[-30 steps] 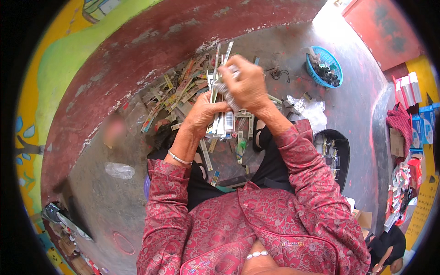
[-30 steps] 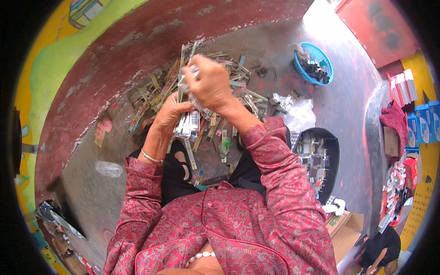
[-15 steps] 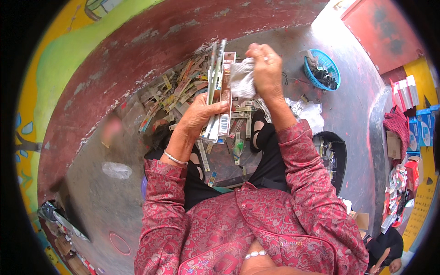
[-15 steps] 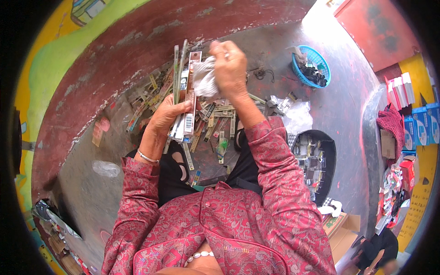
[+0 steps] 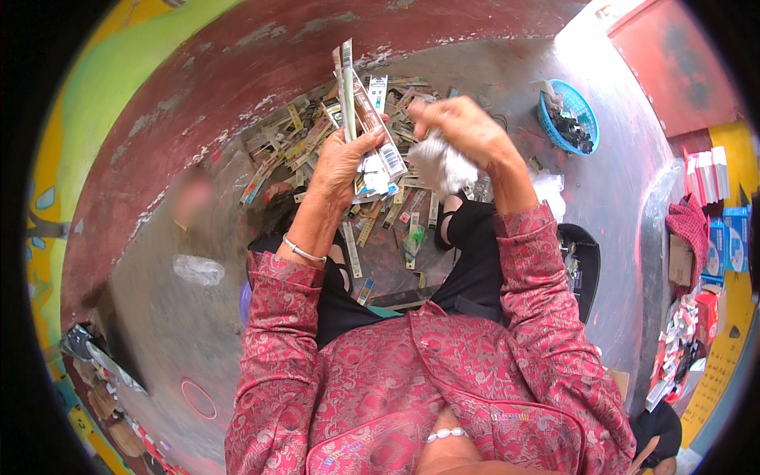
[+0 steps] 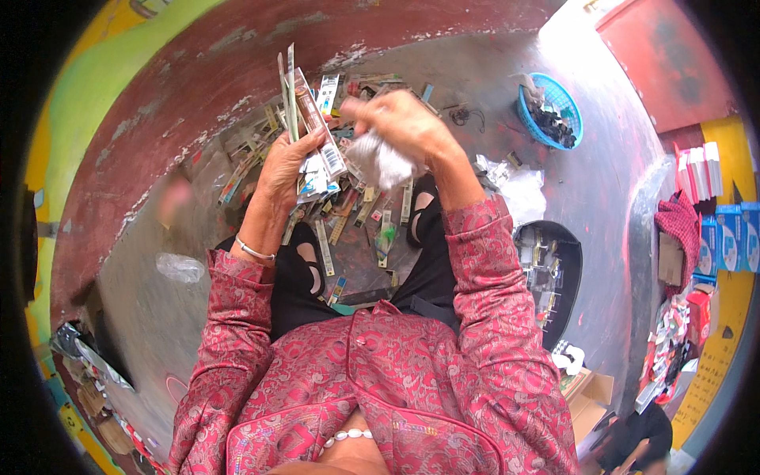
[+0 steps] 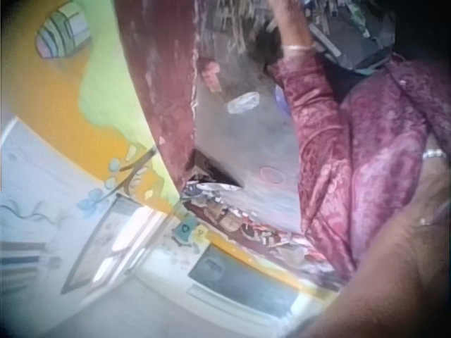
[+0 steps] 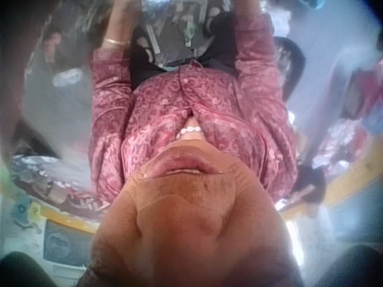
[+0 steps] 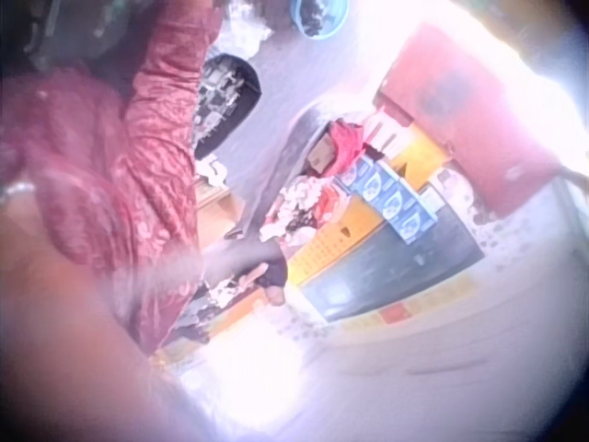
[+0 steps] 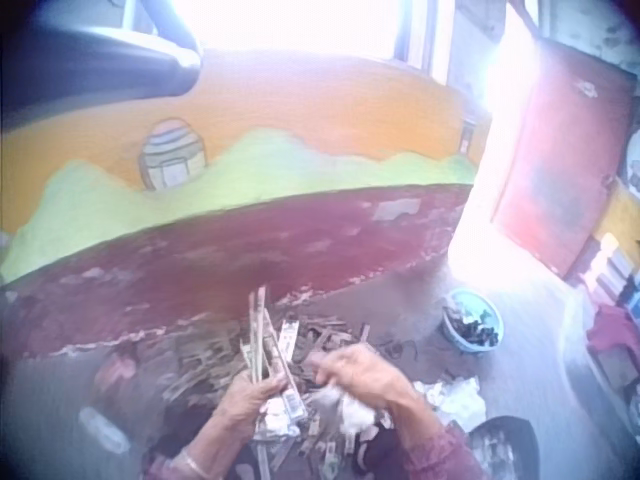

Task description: The person wipes individual packaged items with a cloth and organizes them by hand into a container.

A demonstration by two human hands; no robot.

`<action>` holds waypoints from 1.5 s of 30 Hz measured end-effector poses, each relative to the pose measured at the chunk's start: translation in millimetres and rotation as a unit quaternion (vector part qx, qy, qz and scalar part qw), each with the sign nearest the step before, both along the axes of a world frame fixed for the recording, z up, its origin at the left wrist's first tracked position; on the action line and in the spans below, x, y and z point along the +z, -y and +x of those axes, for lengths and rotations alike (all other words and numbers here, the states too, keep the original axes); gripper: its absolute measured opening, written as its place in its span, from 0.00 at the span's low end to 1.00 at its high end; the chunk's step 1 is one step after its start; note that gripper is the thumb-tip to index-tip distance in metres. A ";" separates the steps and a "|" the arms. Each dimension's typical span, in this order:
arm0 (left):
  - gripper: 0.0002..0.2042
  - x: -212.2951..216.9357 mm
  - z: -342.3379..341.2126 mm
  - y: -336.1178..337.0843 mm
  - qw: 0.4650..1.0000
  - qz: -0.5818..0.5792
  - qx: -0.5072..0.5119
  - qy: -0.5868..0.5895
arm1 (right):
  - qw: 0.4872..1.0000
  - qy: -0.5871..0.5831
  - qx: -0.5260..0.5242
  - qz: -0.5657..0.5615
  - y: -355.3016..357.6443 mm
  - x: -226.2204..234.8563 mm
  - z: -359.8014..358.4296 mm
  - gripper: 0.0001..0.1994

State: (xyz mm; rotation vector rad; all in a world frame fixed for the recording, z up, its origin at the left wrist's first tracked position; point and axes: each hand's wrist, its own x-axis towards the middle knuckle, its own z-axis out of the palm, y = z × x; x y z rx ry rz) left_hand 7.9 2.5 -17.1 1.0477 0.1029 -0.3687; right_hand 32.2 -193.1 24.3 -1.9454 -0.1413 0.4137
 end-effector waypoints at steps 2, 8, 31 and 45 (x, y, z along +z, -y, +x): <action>0.13 -0.7 -0.4 0.4 1.000 -0.013 0.005 0.011 | 0.991 -0.063 0.114 -0.027 -14.3 17.3 -16.2 0.17; 0.13 -5.9 2.8 -1.5 0.999 -0.016 0.038 0.008 | 0.966 -0.138 0.080 0.205 -18.2 6.3 -12.0 0.11; 0.07 7.6 -4.2 7.0 0.984 -0.155 0.059 0.065 | 0.990 -0.037 0.123 0.049 -31.0 -4.6 -15.8 0.11; 0.09 -4.3 -5.9 13.3 0.987 0.104 -0.047 0.113 | 0.990 0.130 -0.029 0.040 -22.8 25.0 -1.1 0.20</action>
